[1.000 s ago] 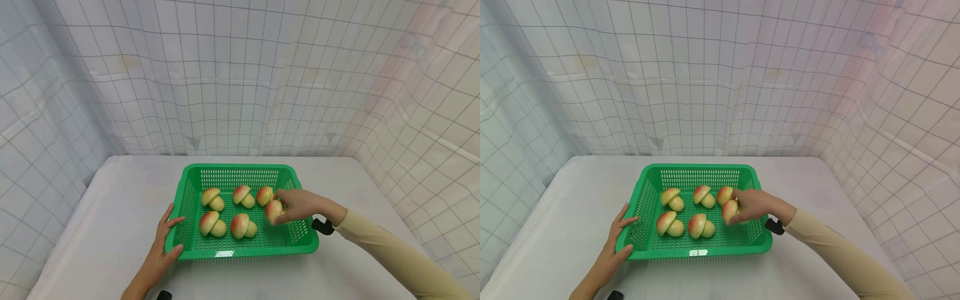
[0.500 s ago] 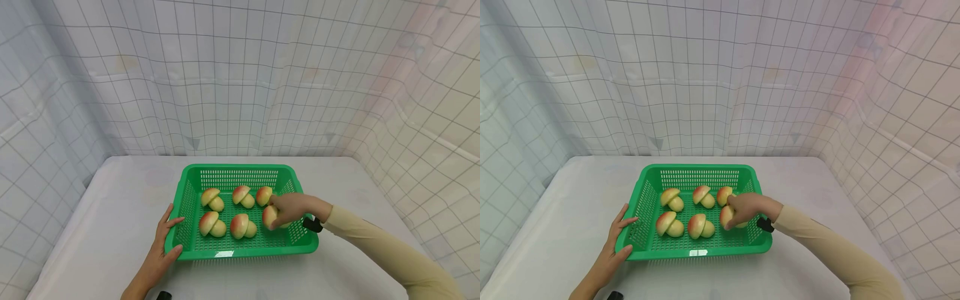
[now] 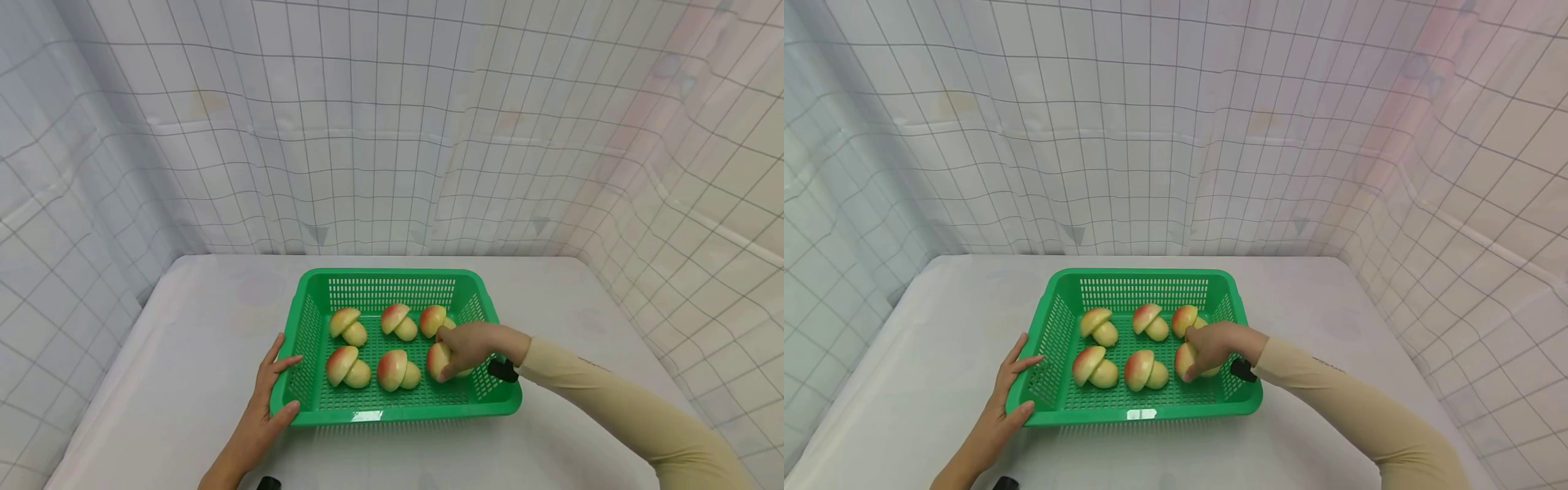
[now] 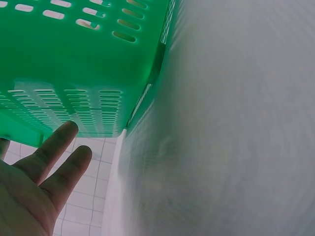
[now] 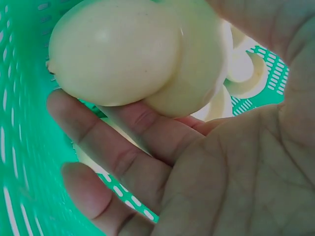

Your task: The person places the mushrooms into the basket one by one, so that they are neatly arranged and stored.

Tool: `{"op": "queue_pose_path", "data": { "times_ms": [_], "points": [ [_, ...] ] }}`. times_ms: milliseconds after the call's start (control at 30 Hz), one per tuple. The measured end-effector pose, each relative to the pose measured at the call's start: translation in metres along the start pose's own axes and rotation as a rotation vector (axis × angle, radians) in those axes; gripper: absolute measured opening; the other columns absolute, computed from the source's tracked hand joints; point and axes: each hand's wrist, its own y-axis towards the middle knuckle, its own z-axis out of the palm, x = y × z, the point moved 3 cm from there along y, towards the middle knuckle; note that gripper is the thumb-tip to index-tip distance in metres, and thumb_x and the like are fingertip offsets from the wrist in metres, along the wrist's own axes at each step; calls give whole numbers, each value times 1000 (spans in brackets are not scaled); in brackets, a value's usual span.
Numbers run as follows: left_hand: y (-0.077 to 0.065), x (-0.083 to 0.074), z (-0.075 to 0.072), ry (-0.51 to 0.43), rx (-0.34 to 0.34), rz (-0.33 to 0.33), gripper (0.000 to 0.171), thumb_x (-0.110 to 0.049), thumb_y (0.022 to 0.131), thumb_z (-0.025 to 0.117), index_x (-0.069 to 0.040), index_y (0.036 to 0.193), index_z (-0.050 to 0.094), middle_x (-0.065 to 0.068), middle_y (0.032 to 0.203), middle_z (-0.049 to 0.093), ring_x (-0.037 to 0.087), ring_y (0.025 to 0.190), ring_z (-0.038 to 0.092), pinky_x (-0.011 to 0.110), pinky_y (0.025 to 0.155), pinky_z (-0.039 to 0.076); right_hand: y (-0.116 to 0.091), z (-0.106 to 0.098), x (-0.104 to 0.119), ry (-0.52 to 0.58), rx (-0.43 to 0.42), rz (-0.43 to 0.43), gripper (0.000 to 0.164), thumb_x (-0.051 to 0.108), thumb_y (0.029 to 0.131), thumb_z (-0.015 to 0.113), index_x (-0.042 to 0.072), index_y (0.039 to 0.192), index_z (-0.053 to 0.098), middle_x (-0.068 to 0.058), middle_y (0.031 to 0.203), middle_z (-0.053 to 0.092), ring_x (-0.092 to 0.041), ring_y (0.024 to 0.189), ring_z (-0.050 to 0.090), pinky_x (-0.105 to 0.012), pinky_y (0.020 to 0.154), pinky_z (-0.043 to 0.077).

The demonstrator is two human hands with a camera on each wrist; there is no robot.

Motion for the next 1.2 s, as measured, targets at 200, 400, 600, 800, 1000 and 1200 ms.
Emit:
{"op": "queue_pose_path", "data": {
  "times_ms": [200, 400, 600, 800, 1000, 1200],
  "points": [
    [0, 1, 0, 15, -1, 1, 58, -3, 87, 53, -9, 142, 36, 7, 158, -2, 19, 142, -1, 15, 97, 15, 2, 2, -1, 6, 4, -3, 55, 44, 83, 70, 9, 120, 49, 0, 90, 58, -13, 80, 52, -37, 79, 44],
    [1, 0, 0, 18, -3, 0, 58, -3, 87, 53, -10, 142, 36, 3, 158, -3, 19, 142, -1, 15, 96, 16, 4, 2, 1, -8, 4, 6, 57, 45, 82, 70, 9, 123, 49, 0, 91, 59, -14, 80, 53, -37, 80, 44],
    [0, 0, 0, 21, -2, 3, 58, -3, 87, 53, -10, 142, 36, 5, 158, -2, 19, 142, 0, 14, 96, 17, 6, 3, 1, -12, 10, 8, 58, 45, 83, 70, 10, 123, 49, 1, 86, 56, -14, 78, 52, -37, 80, 44],
    [0, -1, 0, 15, 2, 3, 58, -2, 87, 53, -8, 142, 36, 6, 158, -2, 19, 142, -1, 14, 96, 16, 8, 6, 0, -9, 21, 18, 59, 46, 82, 70, 11, 124, 48, 3, 85, 55, -14, 79, 51, -36, 80, 44],
    [0, -1, 0, 20, -2, 4, 58, -3, 87, 53, -9, 142, 36, 5, 158, -2, 19, 142, -1, 14, 96, 16, 9, 6, 1, -7, 23, 20, 59, 45, 82, 71, 11, 124, 48, 3, 86, 55, -13, 79, 52, -36, 81, 44],
    [1, -1, 0, 18, -2, 2, 58, -3, 87, 53, -9, 142, 36, 3, 158, -2, 19, 142, -1, 14, 96, 16, 7, 5, 2, -1, 15, 23, 58, 43, 82, 71, 11, 125, 48, 3, 85, 55, -13, 78, 52, -36, 80, 44]
  ]
}}
